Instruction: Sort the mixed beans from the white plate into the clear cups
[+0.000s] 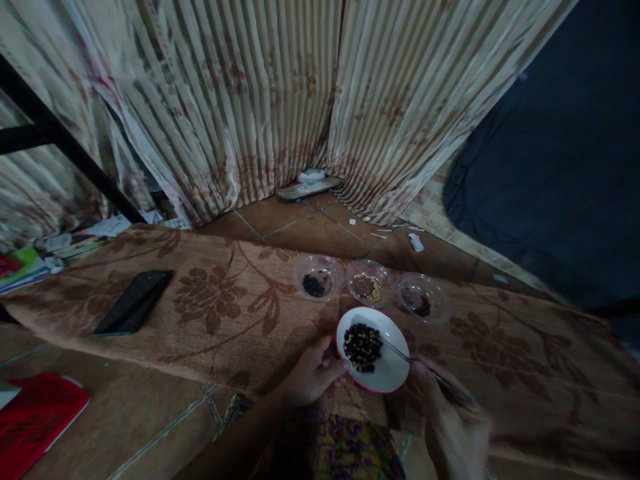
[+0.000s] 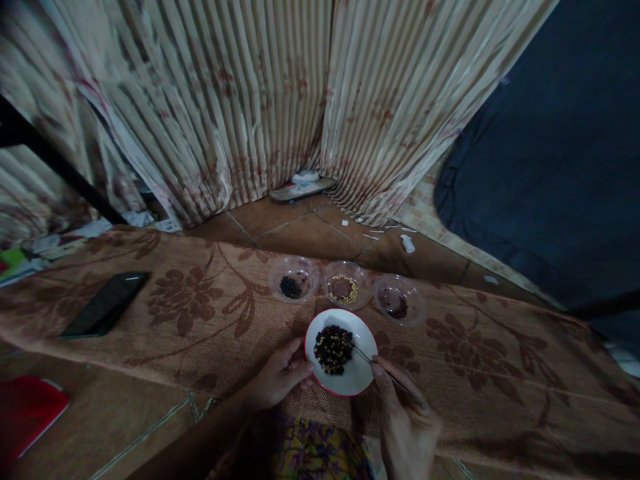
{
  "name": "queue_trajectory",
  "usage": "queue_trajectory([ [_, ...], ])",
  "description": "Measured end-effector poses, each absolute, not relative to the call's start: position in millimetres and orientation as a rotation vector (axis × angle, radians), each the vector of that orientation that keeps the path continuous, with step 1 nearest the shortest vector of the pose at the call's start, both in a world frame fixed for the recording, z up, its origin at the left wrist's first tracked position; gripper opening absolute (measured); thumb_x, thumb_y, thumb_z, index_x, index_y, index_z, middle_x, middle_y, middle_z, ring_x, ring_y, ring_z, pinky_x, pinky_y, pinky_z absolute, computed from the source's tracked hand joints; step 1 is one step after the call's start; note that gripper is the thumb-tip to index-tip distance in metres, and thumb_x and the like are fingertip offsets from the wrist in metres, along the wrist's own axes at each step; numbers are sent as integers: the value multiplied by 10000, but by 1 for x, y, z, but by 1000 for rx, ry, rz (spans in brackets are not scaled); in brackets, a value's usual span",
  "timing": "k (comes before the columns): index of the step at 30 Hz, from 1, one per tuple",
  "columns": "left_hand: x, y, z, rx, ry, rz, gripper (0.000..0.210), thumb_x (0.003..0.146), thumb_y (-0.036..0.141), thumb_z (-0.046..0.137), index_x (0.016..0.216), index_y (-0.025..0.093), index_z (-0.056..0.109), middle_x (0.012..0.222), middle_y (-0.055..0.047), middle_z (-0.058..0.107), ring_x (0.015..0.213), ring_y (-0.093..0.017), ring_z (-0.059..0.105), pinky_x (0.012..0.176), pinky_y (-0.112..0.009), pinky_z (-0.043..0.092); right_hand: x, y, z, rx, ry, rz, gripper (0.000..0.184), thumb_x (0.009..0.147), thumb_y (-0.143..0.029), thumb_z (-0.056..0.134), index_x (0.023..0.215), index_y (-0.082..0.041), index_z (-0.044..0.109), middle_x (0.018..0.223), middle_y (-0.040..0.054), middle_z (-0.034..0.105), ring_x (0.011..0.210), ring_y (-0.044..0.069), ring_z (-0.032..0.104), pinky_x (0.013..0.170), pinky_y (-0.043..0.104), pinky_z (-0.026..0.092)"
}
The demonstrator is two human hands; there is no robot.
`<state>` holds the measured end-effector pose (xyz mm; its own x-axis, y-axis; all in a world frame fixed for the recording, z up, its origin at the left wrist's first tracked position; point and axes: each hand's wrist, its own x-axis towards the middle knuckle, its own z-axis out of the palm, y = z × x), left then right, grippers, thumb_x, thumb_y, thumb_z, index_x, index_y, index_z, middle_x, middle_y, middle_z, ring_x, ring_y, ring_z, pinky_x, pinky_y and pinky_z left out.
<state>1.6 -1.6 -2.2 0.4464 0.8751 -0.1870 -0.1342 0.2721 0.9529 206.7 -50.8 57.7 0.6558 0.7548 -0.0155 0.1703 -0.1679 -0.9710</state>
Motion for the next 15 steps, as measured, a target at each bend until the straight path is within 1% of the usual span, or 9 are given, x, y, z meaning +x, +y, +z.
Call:
queue_trajectory([
  [4,2,-3,1,1059,846,822,449,829,492,678,1095,157,539,712,19,613,575,-111,590,569,-241,497,200,-36,70,-1714,-681,677,431,619,-490,815,887,-154,780,916,98,772,878,284,709,722,353,572],
  [8,3,-4,3,1039,836,838,413,823,485,688,1051,165,560,726,6,635,578,-116,594,562,-238,484,184,-10,80,-1650,-715,678,390,613,-453,823,843,-140,783,830,113,772,772,277,716,644,348,566],
  [11,4,-4,3,1026,825,862,452,810,501,695,1084,165,566,712,3,637,558,-121,587,551,-244,477,164,19,80,-1485,-792,664,350,654,-422,802,856,-138,779,813,108,770,754,256,711,685,366,562],
  [13,5,-4,3,1035,829,864,482,808,512,693,1113,161,564,686,7,632,552,-126,587,547,-245,475,150,38,75,-1405,-860,707,378,695,-408,771,964,-142,771,866,110,771,772,245,710,712,377,556],
  [15,5,-4,2,1053,844,858,501,810,512,690,1137,155,559,667,9,626,557,-131,596,548,-242,473,139,54,69,-1351,-916,752,397,723,-412,741,1014,-143,764,897,117,770,800,241,709,750,385,550],
])
